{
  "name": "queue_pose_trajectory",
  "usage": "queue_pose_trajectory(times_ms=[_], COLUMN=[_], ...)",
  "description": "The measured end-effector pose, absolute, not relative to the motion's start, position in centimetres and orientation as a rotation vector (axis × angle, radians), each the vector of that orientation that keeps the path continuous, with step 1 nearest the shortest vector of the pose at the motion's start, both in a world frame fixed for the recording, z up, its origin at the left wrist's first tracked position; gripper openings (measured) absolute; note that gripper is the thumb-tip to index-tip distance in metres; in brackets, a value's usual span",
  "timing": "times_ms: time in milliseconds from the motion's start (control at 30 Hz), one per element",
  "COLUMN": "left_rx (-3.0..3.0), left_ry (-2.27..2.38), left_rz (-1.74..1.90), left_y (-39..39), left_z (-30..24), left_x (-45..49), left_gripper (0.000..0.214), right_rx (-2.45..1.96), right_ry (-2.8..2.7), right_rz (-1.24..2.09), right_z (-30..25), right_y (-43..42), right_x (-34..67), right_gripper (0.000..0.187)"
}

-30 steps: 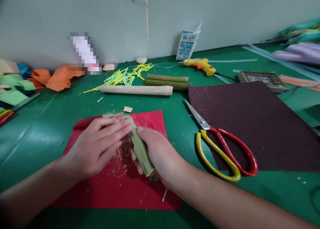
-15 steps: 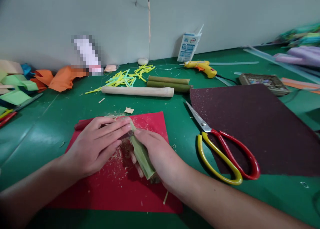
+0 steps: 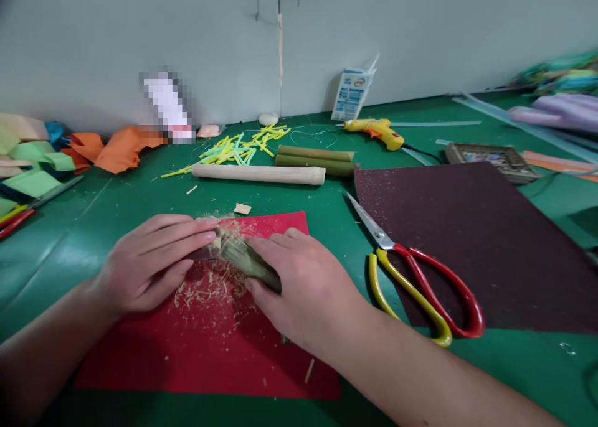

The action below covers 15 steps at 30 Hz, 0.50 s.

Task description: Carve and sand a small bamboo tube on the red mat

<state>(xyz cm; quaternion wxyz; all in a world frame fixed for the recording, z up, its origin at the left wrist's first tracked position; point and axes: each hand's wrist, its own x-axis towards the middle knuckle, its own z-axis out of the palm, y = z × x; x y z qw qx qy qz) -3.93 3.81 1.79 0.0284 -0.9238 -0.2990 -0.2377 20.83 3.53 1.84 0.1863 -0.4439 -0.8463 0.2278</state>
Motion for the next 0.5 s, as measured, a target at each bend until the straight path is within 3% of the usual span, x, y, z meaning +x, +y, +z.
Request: queue_pose_trajectory(times_ms=[100,500], left_rx=[-2.917,-2.970], left_ry=[-0.893,-0.923], left_rz=[-0.680,-0.710], left_y=[4.17,4.32], left_z=[1.22,0.79], left_x=[-4.16,-4.41], left_gripper=[0.043,0.041], right_rx=[-1.164,-1.291], right_ry=[-2.504,-2.598], right_rz=[0.445,0.172], right_z=[1.09,0.73], right_y=[3.85,3.81], right_x=[21.00,21.05], right_gripper=[0.029,0.029])
